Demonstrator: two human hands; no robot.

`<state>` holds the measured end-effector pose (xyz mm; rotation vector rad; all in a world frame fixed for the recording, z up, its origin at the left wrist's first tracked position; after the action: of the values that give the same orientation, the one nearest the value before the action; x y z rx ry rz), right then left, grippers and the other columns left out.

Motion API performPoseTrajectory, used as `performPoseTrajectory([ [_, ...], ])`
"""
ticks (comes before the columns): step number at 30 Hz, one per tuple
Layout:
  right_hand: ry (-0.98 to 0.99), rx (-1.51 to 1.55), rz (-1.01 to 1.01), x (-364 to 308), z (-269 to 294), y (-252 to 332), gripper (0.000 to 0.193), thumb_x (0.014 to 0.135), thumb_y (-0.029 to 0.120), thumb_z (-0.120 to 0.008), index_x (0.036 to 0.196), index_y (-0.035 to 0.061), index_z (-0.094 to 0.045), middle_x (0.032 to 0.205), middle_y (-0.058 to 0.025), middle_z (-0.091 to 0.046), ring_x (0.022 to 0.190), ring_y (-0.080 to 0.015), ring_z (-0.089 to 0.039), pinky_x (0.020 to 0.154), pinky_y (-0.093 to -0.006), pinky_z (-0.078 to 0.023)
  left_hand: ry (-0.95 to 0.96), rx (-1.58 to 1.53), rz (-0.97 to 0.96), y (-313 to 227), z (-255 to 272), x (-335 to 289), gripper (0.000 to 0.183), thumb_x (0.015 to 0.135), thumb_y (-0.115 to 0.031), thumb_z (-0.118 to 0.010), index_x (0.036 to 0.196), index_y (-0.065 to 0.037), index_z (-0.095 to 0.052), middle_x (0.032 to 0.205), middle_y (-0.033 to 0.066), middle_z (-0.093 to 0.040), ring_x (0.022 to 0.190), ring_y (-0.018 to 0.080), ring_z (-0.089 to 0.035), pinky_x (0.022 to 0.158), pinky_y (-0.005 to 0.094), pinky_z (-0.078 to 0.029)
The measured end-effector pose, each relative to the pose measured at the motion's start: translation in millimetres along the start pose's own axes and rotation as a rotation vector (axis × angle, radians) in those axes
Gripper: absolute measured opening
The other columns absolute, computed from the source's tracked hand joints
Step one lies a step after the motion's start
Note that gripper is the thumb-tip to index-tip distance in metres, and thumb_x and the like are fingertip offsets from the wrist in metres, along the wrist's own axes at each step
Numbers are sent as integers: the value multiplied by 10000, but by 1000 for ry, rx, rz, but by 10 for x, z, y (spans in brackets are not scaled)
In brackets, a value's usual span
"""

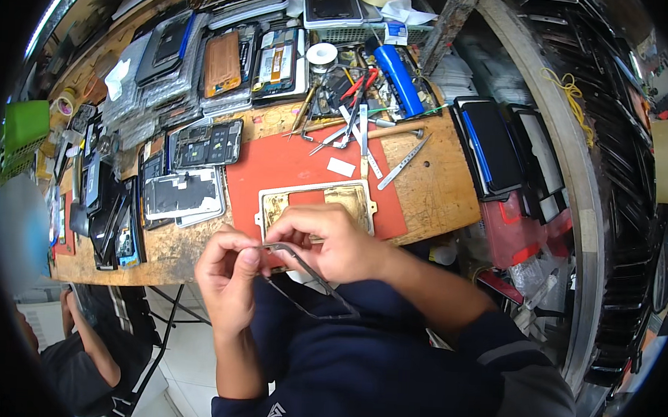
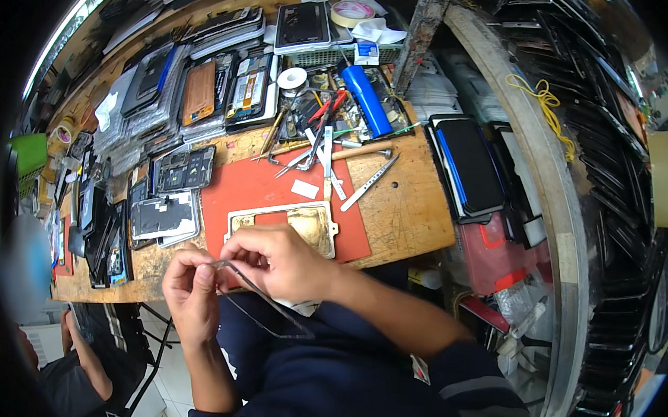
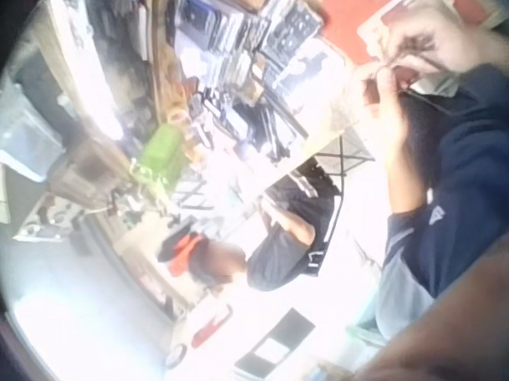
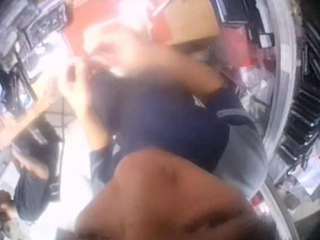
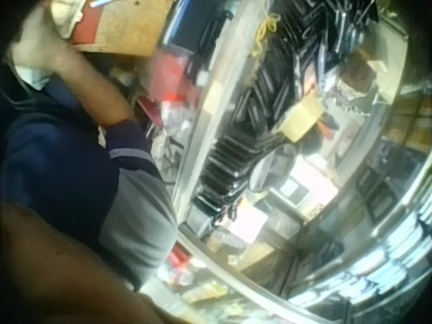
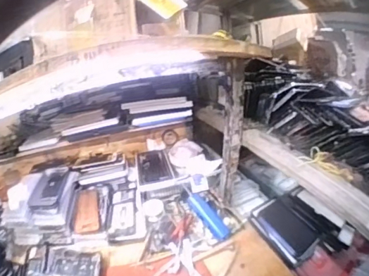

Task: The person uses pliers to cut a black strip, then scrapes residue from a rectangular phone back cover with a metal tool. They apply a small white adhesive strip to the cover and continue scraping the surface. The work occurs at a cluttered electronics repair bench with multiple disassembled devices visible.

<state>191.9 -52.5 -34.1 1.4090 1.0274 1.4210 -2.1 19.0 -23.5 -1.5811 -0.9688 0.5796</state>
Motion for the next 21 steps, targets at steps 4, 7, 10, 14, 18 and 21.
performPoseTrajectory([
  [4,-241,-943,347,510,1085,-72,153,965,55,-744,1104,4,-783,1020,-168,-761,981,-364,-753,898,-485,-612,-28,-84,24,-12,173,-23,172,1146,-176,-709,1139,-19,-637,989,32,-601,779,107,-599,644,280,-516],
  [7,-87,-1534,-46,745,1733,-11,235,913,17,-742,1143,16,-794,1028,-167,-757,1017,-374,-753,938,-501,-613,-47,-121,10,-25,208,-2,180,1166,-205,-677,1187,-44,-600,984,20,-595,785,95,-569,624,273,-478],
  [10,-18,-1639,-78,871,1789,-48,267,920,23,-753,1184,19,-789,1086,-154,-745,1067,-377,-737,967,-490,-608,-58,-166,13,-10,193,17,176,1163,-201,-681,1195,-49,-597,977,15,-600,790,95,-573,626,277,-474],
  [14,-139,-1330,92,882,1695,-155,232,924,30,-757,1150,37,-808,1170,-147,-746,1202,-357,-706,1051,-488,-578,-112,-201,87,80,151,3,175,1155,-198,-692,1196,-51,-605,951,12,-612,794,98,-582,634,283,-479],
  [18,-28,-1241,162,993,1730,-273,343,915,8,-756,1256,28,-783,1196,-135,-716,1191,-359,-667,1058,-495,-517,-71,-185,109,94,174,7,171,1149,-201,-702,1189,-56,-622,925,10,-621,808,100,-593,653,284,-496],
  [21,103,-1624,11,1118,1768,-280,313,876,27,-756,1178,80,-815,1176,-86,-738,1203,-305,-661,1030,-457,-511,-62,-169,104,100,188,31,148,1150,-185,-698,1185,-58,-630,932,7,-622,811,91,-594,659,282,-502],
])
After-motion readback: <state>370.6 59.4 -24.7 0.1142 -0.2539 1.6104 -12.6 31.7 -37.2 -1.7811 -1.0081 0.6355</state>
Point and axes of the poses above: each hand's wrist, its own x-axis towards the middle knuckle, its own z-axis out of the back of the hand, y = z × x, the point moved 2 cm from there along x, towards the middle knuckle
